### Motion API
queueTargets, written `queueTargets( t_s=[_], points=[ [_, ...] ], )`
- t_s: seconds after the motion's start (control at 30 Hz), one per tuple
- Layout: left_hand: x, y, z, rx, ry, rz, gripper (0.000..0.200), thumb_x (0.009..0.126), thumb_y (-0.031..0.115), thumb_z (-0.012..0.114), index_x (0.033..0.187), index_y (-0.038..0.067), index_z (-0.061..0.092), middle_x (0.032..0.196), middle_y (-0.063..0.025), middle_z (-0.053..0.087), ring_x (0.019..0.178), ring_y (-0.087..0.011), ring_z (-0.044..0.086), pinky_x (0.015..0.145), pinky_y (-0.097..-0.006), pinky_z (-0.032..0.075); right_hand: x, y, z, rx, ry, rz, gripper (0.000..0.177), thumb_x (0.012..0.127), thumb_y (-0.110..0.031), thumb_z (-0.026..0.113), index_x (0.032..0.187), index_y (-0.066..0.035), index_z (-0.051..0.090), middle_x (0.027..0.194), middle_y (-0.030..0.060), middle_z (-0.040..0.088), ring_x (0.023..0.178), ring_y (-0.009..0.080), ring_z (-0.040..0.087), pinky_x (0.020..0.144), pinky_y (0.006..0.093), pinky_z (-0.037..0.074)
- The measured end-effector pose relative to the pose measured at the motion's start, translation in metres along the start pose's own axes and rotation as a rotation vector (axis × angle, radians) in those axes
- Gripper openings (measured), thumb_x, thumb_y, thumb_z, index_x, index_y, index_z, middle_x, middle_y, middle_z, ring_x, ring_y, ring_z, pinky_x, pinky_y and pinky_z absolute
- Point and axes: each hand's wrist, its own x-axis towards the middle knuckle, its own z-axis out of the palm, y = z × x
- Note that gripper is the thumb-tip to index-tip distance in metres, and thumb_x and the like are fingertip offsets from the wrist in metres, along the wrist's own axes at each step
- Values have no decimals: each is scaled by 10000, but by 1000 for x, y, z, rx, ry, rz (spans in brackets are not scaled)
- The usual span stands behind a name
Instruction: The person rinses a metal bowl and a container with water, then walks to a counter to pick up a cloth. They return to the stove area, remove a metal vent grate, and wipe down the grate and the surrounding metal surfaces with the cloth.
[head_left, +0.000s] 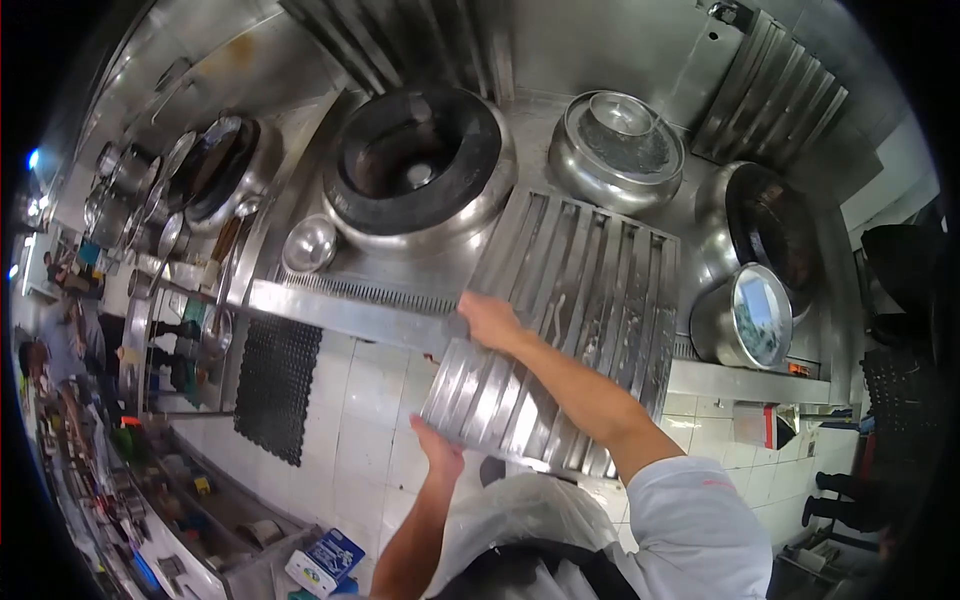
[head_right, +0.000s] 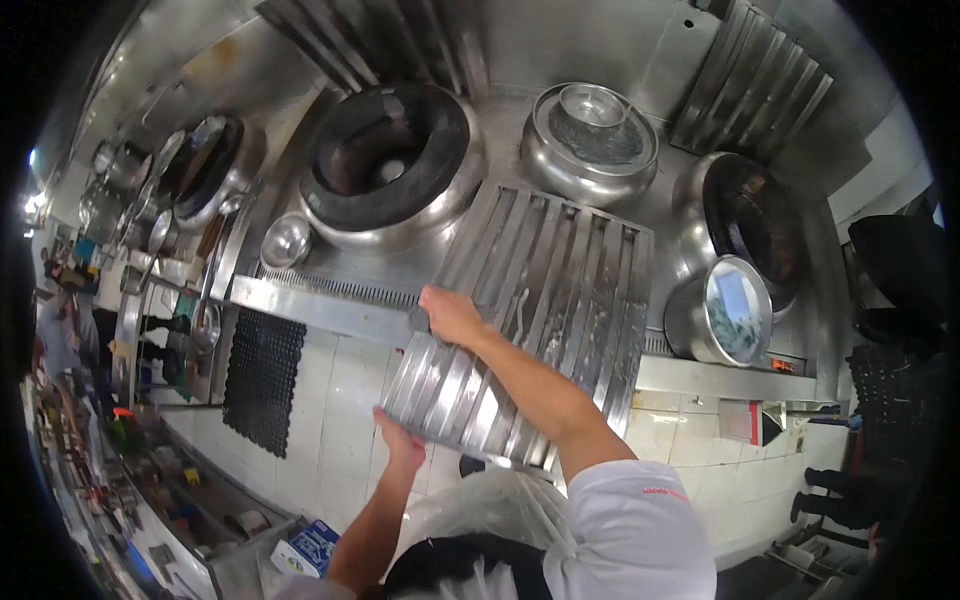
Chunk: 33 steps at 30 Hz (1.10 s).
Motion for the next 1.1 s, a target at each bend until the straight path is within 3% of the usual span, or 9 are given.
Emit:
queueTargets(
  t_s=[0.13,0.23,0.33,0.37,0.57,0.7,0.8,0.93,1.1],
  points=[
    [-2,6,2,-1,60,-66,829,919,729,259,1435,91,376,1426,-130,452,1254,-329,490,978,-531,432,-36,-52,-27,421,193,18,228,925,-256,569,999,-40,560,837,198,630,853,405,625,752,473,483],
    [11,-4,-9,-38,43,-93,828,899,765,258,1384,118,437,1350,-109,521,1155,-299,559,891,-509,477,-55,-86,-47,436,61,50,373,886,-344,639,1055,-27,538,946,204,613,926,408,592,810,464,468],
    [1,-1,-5,-41,39,-131,834,895,775,241,1365,121,457,1310,-115,541,1136,-300,565,889,-516,474,-96,-105,-29,-19,175,-115,513,824,-404,701,1104,-16,518,1122,220,547,1043,402,532,871,465,433],
    [0,1,-1,-50,37,-134,831,897,774,234,1355,120,465,1298,-118,546,1130,-298,567,889,-517,473,-109,-113,-33,-192,-1,-113,611,768,-435,738,1130,-4,501,1212,223,473,1123,399,473,905,471,405],
    [5,0,-3,-33,13,-142,819,909,756,251,1325,92,487,1249,-141,571,1066,-299,598,862,-540,492,-114,-81,5,-245,78,-299,326,796,-176,661,1060,-5,576,1051,184,556,1037,386,541,878,469,456],
    [-3,9,1,-59,-5,-154,829,913,752,253,1328,72,485,1209,-147,602,1047,-308,612,846,-542,504,-124,-108,-17,-78,-76,-84,276,776,-105,619,1028,6,612,989,172,580,989,376,566,873,456,479],
    [-5,11,2,-91,-80,-166,844,910,762,211,1331,87,491,1214,-130,609,1061,-304,608,867,-541,494,-152,-115,-6,-72,58,-326,313,757,-104,627,1057,-15,636,1021,147,600,1013,338,567,868,439,466],
    [7,-3,-1,-104,-126,-181,838,913,761,153,1332,124,504,1237,-102,607,1086,-293,599,882,-528,486,-186,-128,16,-191,-162,-456,259,741,-88,634,998,-51,651,1094,96,628,1071,271,550,910,401,413],
    [1,-4,4,-103,-101,-142,798,931,738,188,1335,120,491,1216,-95,610,1036,-275,612,773,-469,510,-182,-121,3,-416,-282,-484,267,802,-185,592,1020,-54,672,1116,76,629,1117,252,541,995,511,359]
  ],
)
